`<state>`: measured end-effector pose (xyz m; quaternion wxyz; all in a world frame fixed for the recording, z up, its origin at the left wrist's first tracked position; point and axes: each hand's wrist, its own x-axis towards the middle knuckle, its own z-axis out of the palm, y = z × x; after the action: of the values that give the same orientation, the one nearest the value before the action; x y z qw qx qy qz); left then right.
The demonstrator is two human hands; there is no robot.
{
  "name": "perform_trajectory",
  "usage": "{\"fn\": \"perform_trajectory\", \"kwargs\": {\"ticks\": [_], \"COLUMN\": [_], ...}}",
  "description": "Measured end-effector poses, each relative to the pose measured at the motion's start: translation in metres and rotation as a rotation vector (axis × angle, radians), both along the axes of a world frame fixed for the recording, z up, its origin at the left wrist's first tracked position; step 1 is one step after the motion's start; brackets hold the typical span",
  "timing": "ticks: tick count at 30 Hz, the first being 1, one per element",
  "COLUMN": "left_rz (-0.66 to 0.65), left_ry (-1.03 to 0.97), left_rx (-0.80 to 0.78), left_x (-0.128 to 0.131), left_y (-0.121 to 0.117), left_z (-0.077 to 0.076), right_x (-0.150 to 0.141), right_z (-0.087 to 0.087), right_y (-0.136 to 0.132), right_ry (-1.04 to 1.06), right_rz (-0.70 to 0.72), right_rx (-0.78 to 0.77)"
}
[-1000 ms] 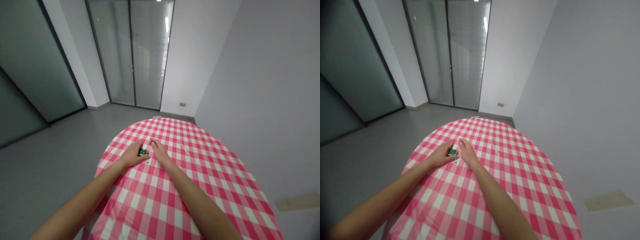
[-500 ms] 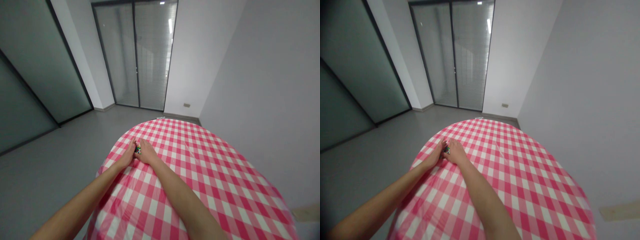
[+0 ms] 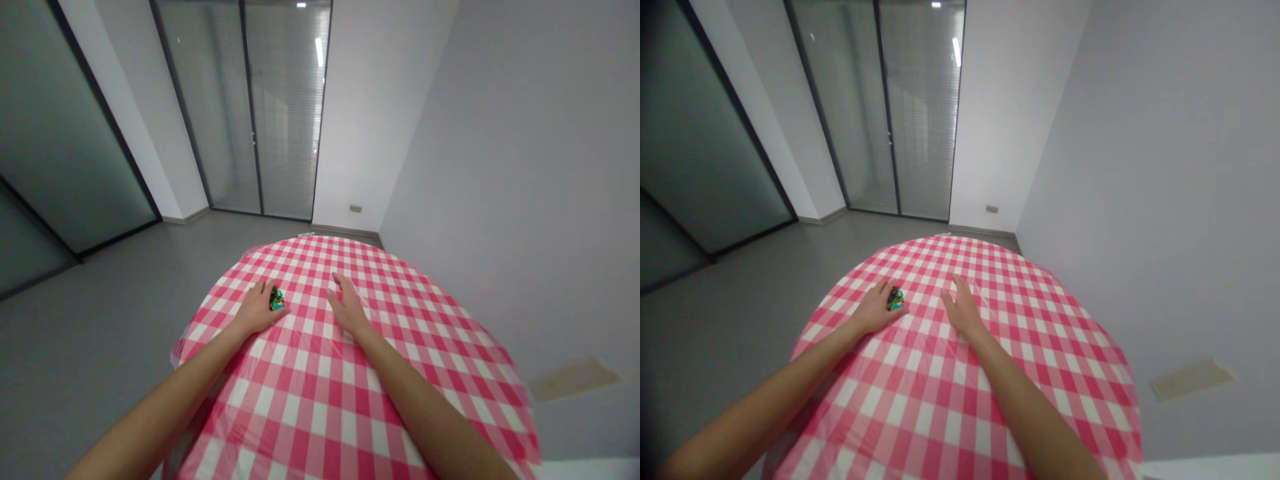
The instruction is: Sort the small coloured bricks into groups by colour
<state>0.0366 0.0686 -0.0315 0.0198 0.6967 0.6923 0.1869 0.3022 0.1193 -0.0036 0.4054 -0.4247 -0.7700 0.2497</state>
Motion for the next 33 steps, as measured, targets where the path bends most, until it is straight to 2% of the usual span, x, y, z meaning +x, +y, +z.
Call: {"fn": "perform_trajectory", "kwargs": {"ticks": [4,7,13,16,19,23,25,33], "left_rz": [0.000,0.020,0.105,0.107,-0.084,-0.430,-0.518,-0.494], "left_ry": [0.021,0.033,0.041,0.058,0.020,-0.006,-0.010,0.010], "left_rx": [-0.005,0.001,0.003,0.059,0.065,-0.090,-0.169,-0.272], "left_x": [0.007,0.012,0.018,0.024,0.040,0.066,0.075,0.079], "left_y": [0.003,0.003,0.009,0.002,-0.022,-0.062,-0.074,-0.076], "left_z": [0.005,0.006,0.007,0.013,0.019,0.020,0.018,0.017], "right_x": [0.059,0.091,0.119,0.124,0.125,0.123,0.124,0.132], "right_z": [-0.002,-0.008,-0.023,-0.027,-0.027,-0.023,-0.022,-0.022], "right_y": [-0.018,-0.031,-0.040,-0.047,-0.061,-0.083,-0.090,-0.095], "right_ry": [-0.090,-0.212,-0.357,-0.452,-0.560,-0.675,-0.713,-0.763], "right_rz": [-0.117,-0.169,-0.188,-0.184,-0.123,0.018,0.066,0.132], "right_rx": [-0.051,-0.022,0.041,0.056,0.090,0.043,0.001,-0.051]}}
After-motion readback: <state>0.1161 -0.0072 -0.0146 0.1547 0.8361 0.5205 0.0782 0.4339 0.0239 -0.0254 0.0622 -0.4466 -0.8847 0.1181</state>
